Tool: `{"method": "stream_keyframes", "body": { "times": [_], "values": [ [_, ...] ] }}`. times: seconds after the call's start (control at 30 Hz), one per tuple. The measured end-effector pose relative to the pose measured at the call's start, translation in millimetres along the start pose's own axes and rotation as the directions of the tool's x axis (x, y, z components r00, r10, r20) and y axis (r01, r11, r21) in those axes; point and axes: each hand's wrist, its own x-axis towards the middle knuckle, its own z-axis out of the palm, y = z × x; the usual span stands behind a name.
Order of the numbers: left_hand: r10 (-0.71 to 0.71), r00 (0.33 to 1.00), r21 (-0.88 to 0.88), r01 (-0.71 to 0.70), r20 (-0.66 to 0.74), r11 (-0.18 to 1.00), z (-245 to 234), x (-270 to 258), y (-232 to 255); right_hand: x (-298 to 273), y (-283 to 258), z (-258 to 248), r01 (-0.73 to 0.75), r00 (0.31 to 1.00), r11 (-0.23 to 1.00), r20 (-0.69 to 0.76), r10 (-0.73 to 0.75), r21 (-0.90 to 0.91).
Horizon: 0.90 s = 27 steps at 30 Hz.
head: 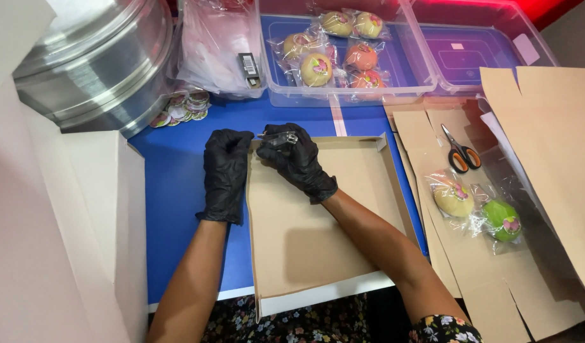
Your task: Assembling a cardboard pastry box by folding the pre-cut flaps and securing the corners with a manual stapler.
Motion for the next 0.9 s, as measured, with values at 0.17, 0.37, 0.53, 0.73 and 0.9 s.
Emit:
{"method": "stream_keyframes", "body": {
  "times": [0.17,0.37,0.53,0.73,0.9],
  "values": [
    [0.069,0.997,-0.050,-0.068,0.020,0.996,6.3,2.8,-2.7,4.2,3.9,1.0,0.065,0.997,0.983,0.051,-0.057,-0.172],
    [0.075,0.997,-0.061,-0.073,0.028,0.995,7.0,6.1,-19.0,13.0,-0.2,13.0,0.083,0.993,0.978,0.096,-0.065,-0.191],
    [0.097,0.995,-0.103,-0.092,0.035,0.990,-0.9,3.3,-7.2,10.6,7.3,14.4,0.033,0.992,0.991,0.122,-0.017,-0.132],
    [0.081,0.990,-0.225,-0.052,0.118,0.973,-9.5,10.1,-15.2,1.7,23.4,19.8,0.036,0.994,0.994,0.110,-0.025,-0.103],
    [0.027,0.978,-0.185,0.012,0.205,0.983,-7.2,10.4,-25.0,8.8,8.8,19.2,0.035,0.995,0.975,0.096,-0.015,-0.218]
  ]
}}
